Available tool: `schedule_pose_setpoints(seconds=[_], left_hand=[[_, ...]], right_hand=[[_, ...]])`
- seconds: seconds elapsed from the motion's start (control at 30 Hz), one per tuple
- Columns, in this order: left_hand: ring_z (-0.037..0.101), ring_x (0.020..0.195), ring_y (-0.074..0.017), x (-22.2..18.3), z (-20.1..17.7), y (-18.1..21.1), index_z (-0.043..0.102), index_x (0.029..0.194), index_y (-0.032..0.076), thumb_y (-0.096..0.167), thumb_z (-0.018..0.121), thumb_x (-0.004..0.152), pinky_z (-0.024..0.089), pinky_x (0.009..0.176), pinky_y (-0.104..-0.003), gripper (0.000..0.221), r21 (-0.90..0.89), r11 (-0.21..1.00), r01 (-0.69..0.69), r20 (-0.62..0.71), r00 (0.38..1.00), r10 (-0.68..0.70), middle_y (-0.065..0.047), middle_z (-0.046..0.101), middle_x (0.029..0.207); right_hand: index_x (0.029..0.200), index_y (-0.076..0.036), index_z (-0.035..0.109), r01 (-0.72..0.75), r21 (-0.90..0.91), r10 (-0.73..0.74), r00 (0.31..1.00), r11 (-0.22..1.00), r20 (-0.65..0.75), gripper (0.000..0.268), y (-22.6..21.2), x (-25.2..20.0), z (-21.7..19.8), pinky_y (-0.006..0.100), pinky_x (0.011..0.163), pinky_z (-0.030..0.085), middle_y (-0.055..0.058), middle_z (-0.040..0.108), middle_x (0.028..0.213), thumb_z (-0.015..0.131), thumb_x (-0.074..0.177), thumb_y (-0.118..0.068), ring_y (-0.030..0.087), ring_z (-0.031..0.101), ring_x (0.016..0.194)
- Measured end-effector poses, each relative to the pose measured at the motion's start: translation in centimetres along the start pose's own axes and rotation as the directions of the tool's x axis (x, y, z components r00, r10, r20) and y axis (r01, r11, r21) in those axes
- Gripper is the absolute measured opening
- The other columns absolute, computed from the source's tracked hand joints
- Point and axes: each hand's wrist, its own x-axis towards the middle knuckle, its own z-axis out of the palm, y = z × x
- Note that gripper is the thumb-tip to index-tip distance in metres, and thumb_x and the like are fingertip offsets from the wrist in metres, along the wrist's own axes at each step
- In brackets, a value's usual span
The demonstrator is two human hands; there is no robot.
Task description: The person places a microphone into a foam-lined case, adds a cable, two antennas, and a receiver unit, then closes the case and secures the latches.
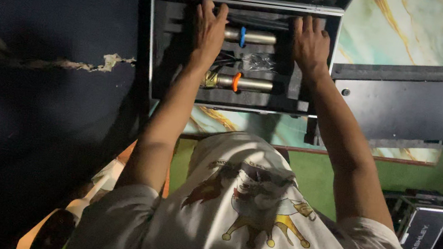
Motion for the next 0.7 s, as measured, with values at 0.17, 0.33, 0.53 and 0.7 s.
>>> schedule_pose_setpoints(seconds=[0.17,0.33,0.53,0.7], left_hand=[[0.056,0.106,-0.0358,0.6,-2.0,2.3,0.06,0.113,0.005,0.007,0.069,0.095,0.044,0.092,-0.049,0.02,0.06,0.994,-0.089,0.001,0.996,0.089,-0.014,0.055,0.113],[0.056,0.105,-0.0364,-0.5,-4.9,5.0,0.06,0.112,0.007,0.003,0.068,0.092,0.04,0.087,-0.05,0.021,-0.065,0.988,-0.142,0.072,0.987,0.146,-0.013,0.059,0.111],[0.055,0.106,-0.0368,-2.0,-2.0,14.1,0.059,0.111,0.008,0.004,0.069,0.091,0.038,0.09,-0.052,0.023,-0.24,0.952,-0.189,0.047,0.977,0.206,-0.014,0.06,0.11],[0.054,0.104,-0.035,-2.9,1.7,25.4,0.061,0.108,0.008,0.009,0.069,0.091,0.035,0.087,-0.052,0.019,-0.274,0.949,-0.157,0.129,0.972,0.198,-0.013,0.061,0.107]], right_hand=[[0.127,-0.001,0.059,0.128,0.14,-0.11,0.986,0.982,-0.126,0.028,1.3,-1.4,-3.4,0.046,0.089,0.053,0.018,0.064,0.121,0.059,0.104,-0.015,0.037,0.059,0.116],[0.129,-0.003,0.06,0.173,0.316,-0.133,0.98,0.933,-0.145,0.029,3.7,-4.7,-7.1,0.048,0.088,0.048,0.017,0.061,0.111,0.067,0.105,-0.019,0.038,0.057,0.106],[0.128,-0.005,0.061,0.139,0.282,-0.063,0.963,0.949,-0.262,0.029,10.4,-11.7,-9.4,0.047,0.098,0.046,0.015,0.059,0.114,0.071,0.104,-0.015,0.038,0.055,0.115],[0.131,-0.005,0.061,0.061,0.272,-0.006,0.98,0.96,-0.199,0.022,19.7,-19.0,-10.5,0.047,0.104,0.045,0.015,0.058,0.117,0.068,0.111,-0.012,0.035,0.054,0.111]])
